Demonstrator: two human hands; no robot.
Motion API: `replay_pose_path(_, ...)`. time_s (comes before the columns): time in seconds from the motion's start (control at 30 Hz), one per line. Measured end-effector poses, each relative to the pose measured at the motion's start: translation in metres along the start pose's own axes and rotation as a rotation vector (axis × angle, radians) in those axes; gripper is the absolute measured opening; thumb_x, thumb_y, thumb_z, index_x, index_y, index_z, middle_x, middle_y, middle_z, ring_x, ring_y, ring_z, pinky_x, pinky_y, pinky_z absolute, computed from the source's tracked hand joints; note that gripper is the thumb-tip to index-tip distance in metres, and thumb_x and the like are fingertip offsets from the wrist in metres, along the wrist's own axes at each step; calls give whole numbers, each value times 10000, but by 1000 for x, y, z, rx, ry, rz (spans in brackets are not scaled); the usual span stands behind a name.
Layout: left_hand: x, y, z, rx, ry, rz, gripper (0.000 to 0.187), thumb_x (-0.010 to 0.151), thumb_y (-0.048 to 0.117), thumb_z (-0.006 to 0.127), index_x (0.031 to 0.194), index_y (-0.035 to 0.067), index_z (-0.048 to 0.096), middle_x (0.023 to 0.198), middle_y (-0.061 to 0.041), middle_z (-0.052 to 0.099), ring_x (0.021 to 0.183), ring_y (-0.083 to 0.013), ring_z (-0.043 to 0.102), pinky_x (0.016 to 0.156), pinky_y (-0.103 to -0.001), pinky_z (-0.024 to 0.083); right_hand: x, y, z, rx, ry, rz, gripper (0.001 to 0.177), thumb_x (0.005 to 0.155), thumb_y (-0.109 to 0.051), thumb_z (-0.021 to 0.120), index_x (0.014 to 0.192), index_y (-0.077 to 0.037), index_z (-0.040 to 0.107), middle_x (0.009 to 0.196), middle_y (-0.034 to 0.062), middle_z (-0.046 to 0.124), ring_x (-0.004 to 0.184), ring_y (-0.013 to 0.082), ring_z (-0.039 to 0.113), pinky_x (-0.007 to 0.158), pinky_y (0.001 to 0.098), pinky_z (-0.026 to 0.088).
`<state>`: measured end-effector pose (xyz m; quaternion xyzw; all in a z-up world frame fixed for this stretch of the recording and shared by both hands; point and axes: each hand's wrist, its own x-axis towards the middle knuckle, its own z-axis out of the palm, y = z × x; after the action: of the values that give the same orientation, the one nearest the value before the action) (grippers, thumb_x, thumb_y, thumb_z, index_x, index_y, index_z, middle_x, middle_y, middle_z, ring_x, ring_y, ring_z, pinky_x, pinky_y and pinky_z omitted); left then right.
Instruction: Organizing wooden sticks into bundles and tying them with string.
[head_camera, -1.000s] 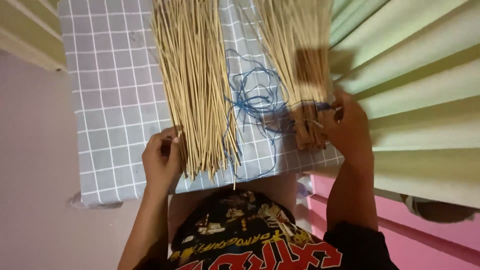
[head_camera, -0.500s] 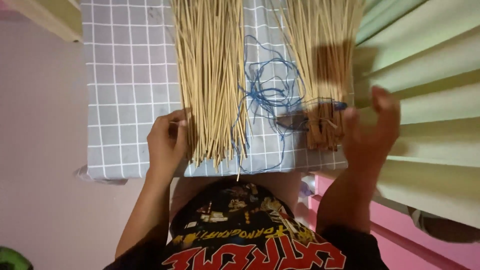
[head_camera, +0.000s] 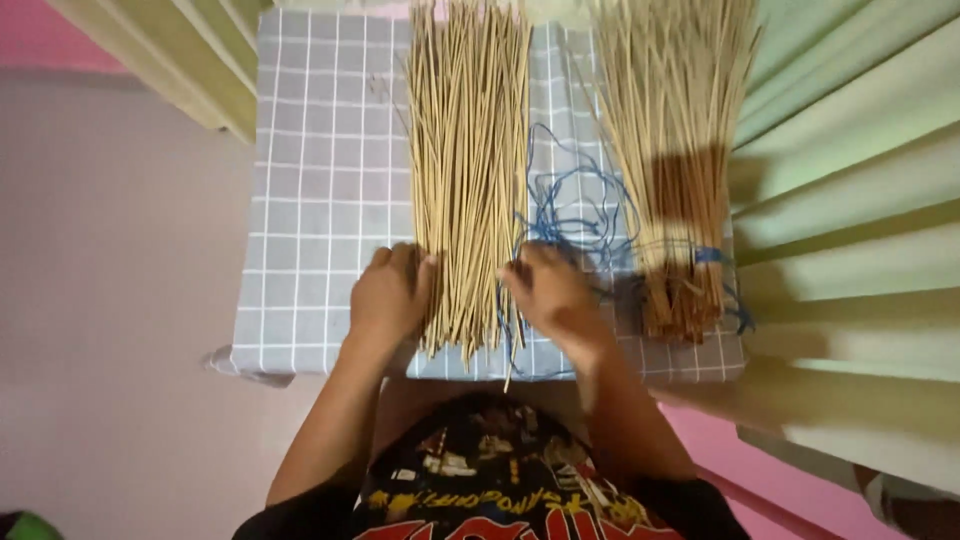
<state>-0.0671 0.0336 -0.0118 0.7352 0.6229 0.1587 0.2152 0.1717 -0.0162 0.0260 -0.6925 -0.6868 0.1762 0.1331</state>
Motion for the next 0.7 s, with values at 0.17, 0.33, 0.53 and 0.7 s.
replay_pose_path(0.17, -2, 15, -21, -89, -60, 63, 570, 1016, 505, 515, 1273, 16, 656, 1080, -217, 668, 1009, -493, 701, 789, -554, 581, 14, -22, 20, -93, 88, -136, 555, 967, -428, 639, 1279, 30, 632, 1139, 235, 677, 1052, 401, 683, 817, 482, 575)
replay_pose_path(0.33, -3, 23, -33, -131, -98, 68, 578, 1011, 472, 537, 1276, -28, 659, 1056, -263, 689, 1011, -501, 701, 811, -573, 574, 28, -23, 38, -67, 102, -210, 589, 915, -340, 657, 1346, 58, 604, 1218, 272, 664, 1100, 458, 649, 910, 552, 524)
replay_pose_path(0.53, -6, 21, -30, -131, -138, 60, 558, 988, 445, 564, 1208, -57, 666, 1010, -271, 681, 1022, -513, 678, 840, -596, 547, 32, -37, 46, 25, 124, -232, 561, 920, -329, 645, 1328, 55, 637, 1175, 209, 703, 1067, 409, 666, 879, 498, 532)
replay_pose_path(0.7, -2, 17, -31, -50, -49, 44, 655, 999, 503, 586, 1262, -95, 633, 1041, -266, 672, 1024, -496, 685, 829, -568, 551, 28, -44, 24, 73, 211, -337, 564, 929, -281, 718, 1360, 64, 603, 1192, 276, 675, 1106, 456, 659, 949, 520, 510)
